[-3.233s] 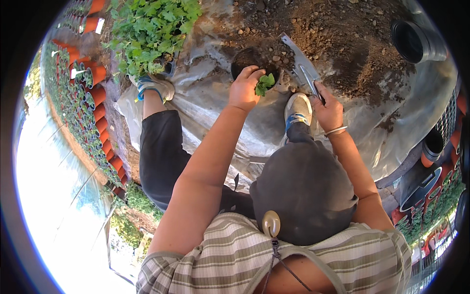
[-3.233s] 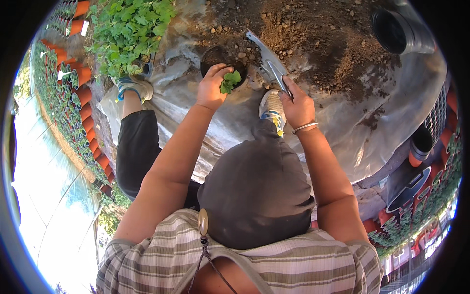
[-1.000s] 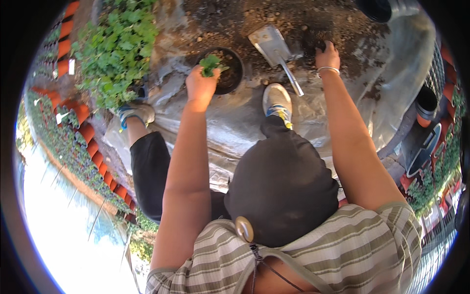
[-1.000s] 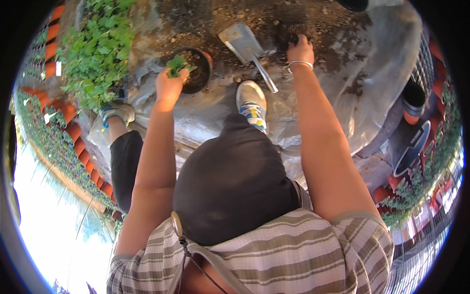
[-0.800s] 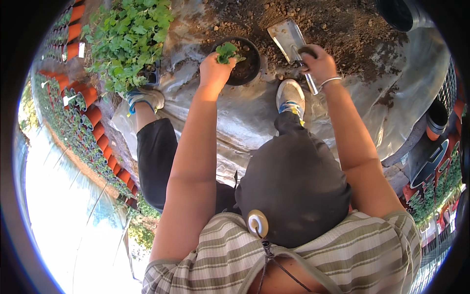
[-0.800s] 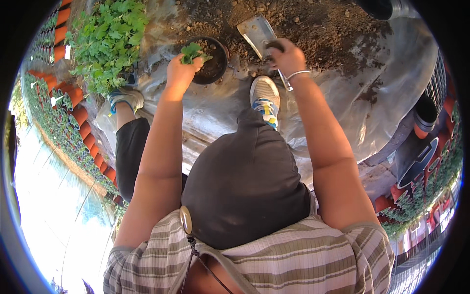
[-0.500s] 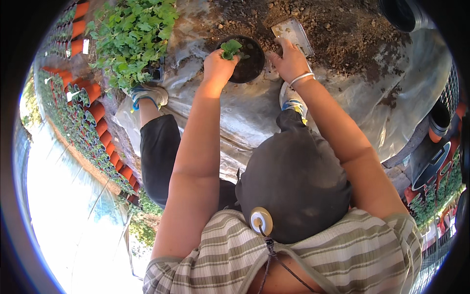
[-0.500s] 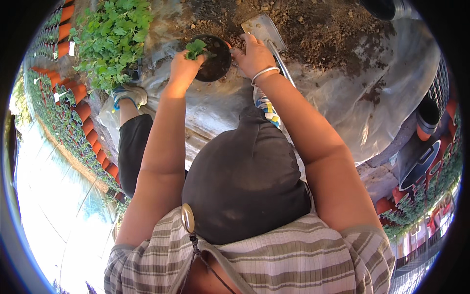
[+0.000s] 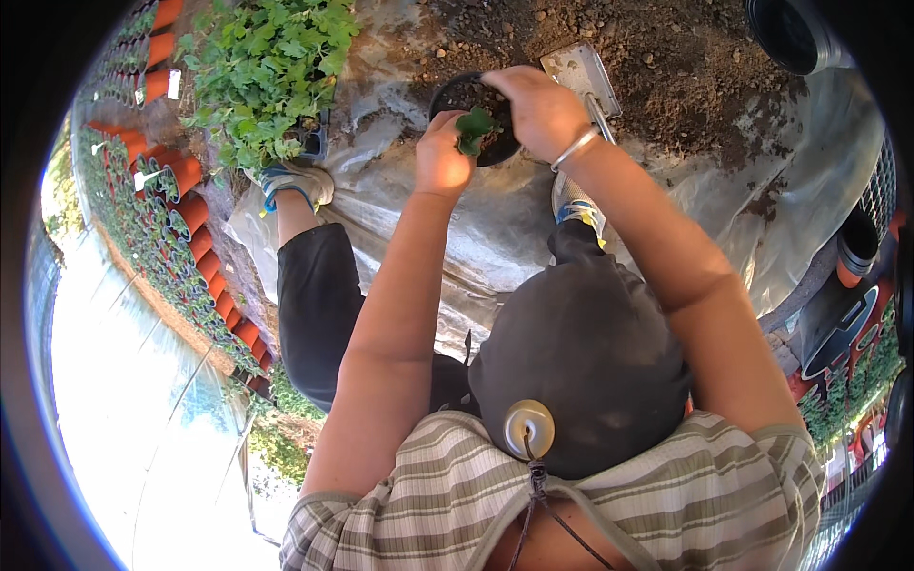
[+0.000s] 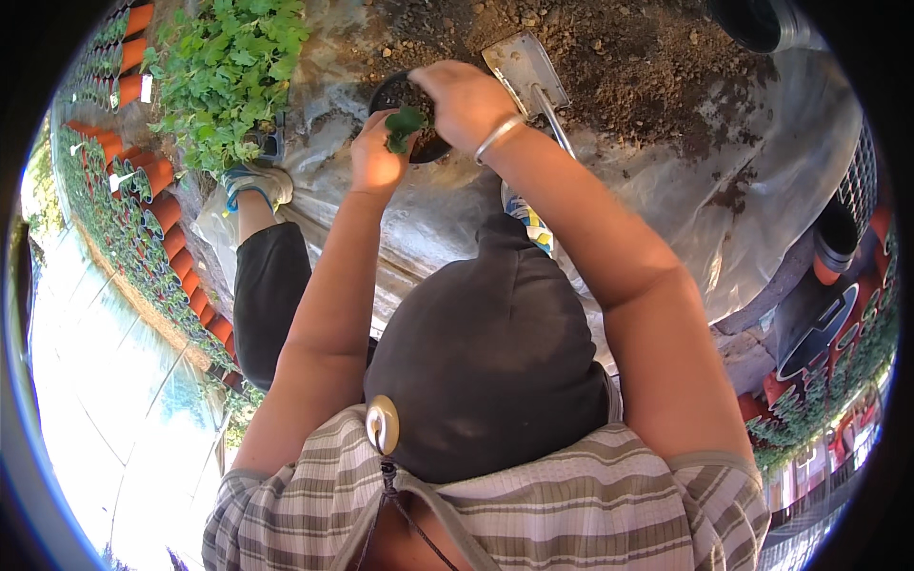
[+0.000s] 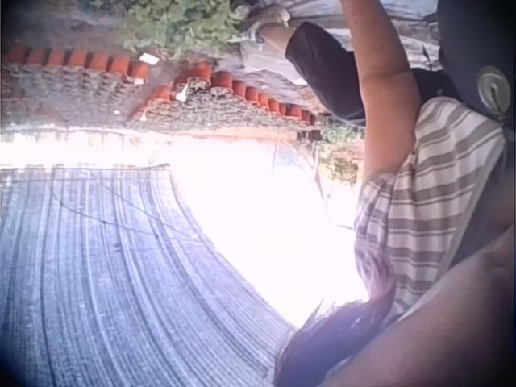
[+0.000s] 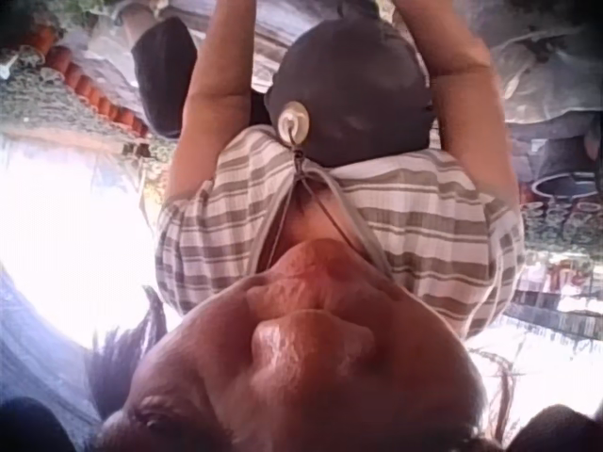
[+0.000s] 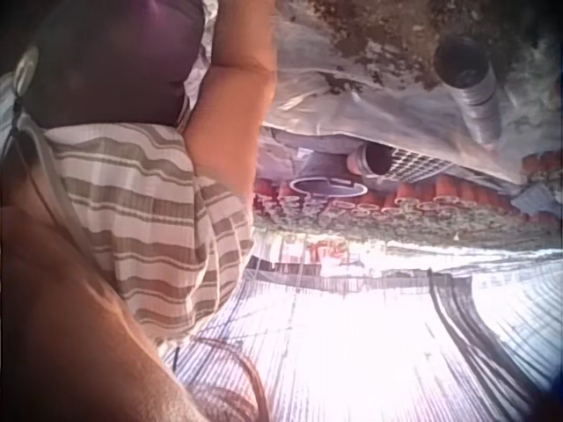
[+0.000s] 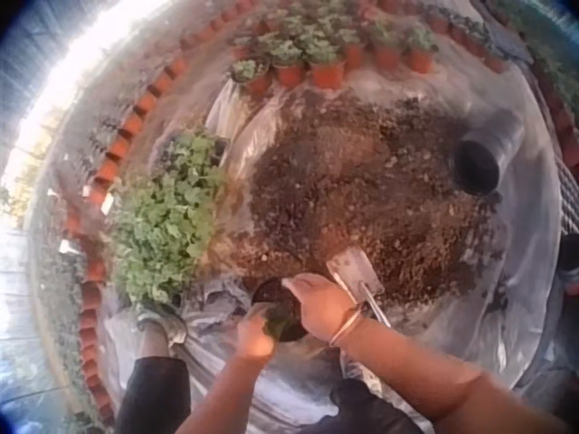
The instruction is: The person pots small green seedlings into black plastic containers using a hand trowel to scoop soil from a large pile. They place each seedling into a pot, add soil around the roots, and set the finished pots aside on the ground.
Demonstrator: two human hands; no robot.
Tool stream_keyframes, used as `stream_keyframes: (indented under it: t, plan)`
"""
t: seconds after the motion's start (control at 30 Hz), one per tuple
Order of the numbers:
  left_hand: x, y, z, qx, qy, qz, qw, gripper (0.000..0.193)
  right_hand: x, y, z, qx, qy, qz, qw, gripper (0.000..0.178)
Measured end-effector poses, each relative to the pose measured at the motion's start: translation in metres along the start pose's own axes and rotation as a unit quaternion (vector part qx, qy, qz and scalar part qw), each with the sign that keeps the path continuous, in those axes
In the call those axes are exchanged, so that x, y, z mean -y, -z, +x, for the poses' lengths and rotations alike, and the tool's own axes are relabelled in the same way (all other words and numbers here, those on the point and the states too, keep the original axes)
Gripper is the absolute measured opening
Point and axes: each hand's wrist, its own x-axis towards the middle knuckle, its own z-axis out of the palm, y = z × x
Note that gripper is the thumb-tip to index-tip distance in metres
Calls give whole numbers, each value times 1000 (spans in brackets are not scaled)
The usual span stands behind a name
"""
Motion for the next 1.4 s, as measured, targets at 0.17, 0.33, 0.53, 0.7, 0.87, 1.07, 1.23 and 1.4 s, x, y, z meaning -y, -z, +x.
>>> stream_keyframes:
  t: [0.17,0.33,0.53,0.7,0.87,1.07,1.23,1.4]
  plan:
    - [-13,0,8,-5,-12,45,999,20,-2,-33,45,230,37,-90,968,34]
    - [-7,4,3,14,19,98,995,20,21,-33,76,357,37,-60,932,32]
    - [-6,3,0,-4,86,15,996,23,21,-21,81,363,-65,-58,928,42]
    - [-23,6,6,26,107,-63,992,46,-12,-25,44,98,-66,52,992,44]
    - [-15,21,-5,18,219,-83,972,62,-39,2,-11,-58,-194,155,967,32]
    - [-6,13,7,60,189,-91,976,49,-56,-27,-76,10,-299,167,940,31]
    - [14,31,-1,-78,161,-5,984,43,-46,-29,-111,43,-306,86,947,29]
    - [0,25,-12,-41,-56,160,985,50,-47,-39,-115,33,-268,147,952,29]
